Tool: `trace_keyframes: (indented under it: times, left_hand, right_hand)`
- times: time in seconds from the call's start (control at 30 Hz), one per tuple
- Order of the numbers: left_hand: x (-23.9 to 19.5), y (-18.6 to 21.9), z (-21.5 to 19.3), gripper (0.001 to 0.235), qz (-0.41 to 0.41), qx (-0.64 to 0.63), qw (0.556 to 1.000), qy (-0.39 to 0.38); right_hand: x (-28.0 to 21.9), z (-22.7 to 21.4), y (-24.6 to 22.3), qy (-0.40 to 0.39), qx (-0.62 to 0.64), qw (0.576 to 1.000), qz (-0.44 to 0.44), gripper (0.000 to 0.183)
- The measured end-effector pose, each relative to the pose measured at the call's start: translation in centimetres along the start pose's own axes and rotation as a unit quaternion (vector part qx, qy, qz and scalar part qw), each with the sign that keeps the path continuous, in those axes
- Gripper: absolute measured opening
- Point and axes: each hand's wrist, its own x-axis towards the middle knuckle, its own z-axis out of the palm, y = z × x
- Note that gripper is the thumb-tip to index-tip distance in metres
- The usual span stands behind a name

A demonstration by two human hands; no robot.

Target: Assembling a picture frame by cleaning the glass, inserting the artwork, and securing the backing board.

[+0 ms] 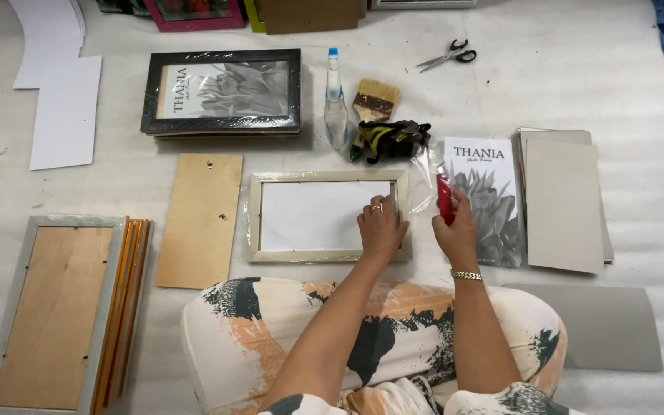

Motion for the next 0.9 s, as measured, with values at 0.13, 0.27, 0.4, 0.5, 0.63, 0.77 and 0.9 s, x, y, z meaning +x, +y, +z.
trace_keyframes:
  times: [0.13, 0.27, 0.4, 0.5, 0.63, 0.77, 0.9]
  left_hand:
    - [-0.8, 2.7, -5.9, 0.114, -0.048, -0.183, 0.981, -0.053]
    - [0.5, 1.6, -5.1, 0.123, -0.128, -0.239, 0.961, -0.057]
    - [0.5, -1.5, -3.8, 0.114, -0.122, -0.438, 0.884, -0.111]
    - [0.7, -5.6, -0.7, 0.126, -0.115, -0.660, 0.726, -0.152]
    - [0.1, -8.0, -4.9, 0.133, -0.125, -0.613, 0.749, -0.216]
    - [-0.5, -10.4, -8.6, 0.100, -0.141, -0.798, 0.572, -0.126]
    - [-0.9, -14.8, -9.7, 0.073, -0.145, -0.876, 0.447, -0.112]
  right_hand:
    - [-0.2, 0.4, -0.2, -0.114, 0.148, 0.980, 0.061, 0.073]
    - [-1.1, 0.2, -2.7, -0.273, 0.252, 0.925, 0.082, 0.073]
    - [-1.3, -0.4, -3.5, -0.416, 0.233, 0.872, 0.112, 0.087]
    - [-1.8, -1.5, -4.8, -0.484, 0.254, 0.824, 0.152, 0.086]
    - [-1.7, -2.4, -3.9, -0.542, 0.251, 0.786, 0.159, 0.085]
    - [-1.7, -1.7, -2.4, -0.546, 0.295, 0.773, 0.134, 0.077]
    - [0.6, -0.4, 1.1, -0.298, 0.312, 0.894, 0.117, 0.038]
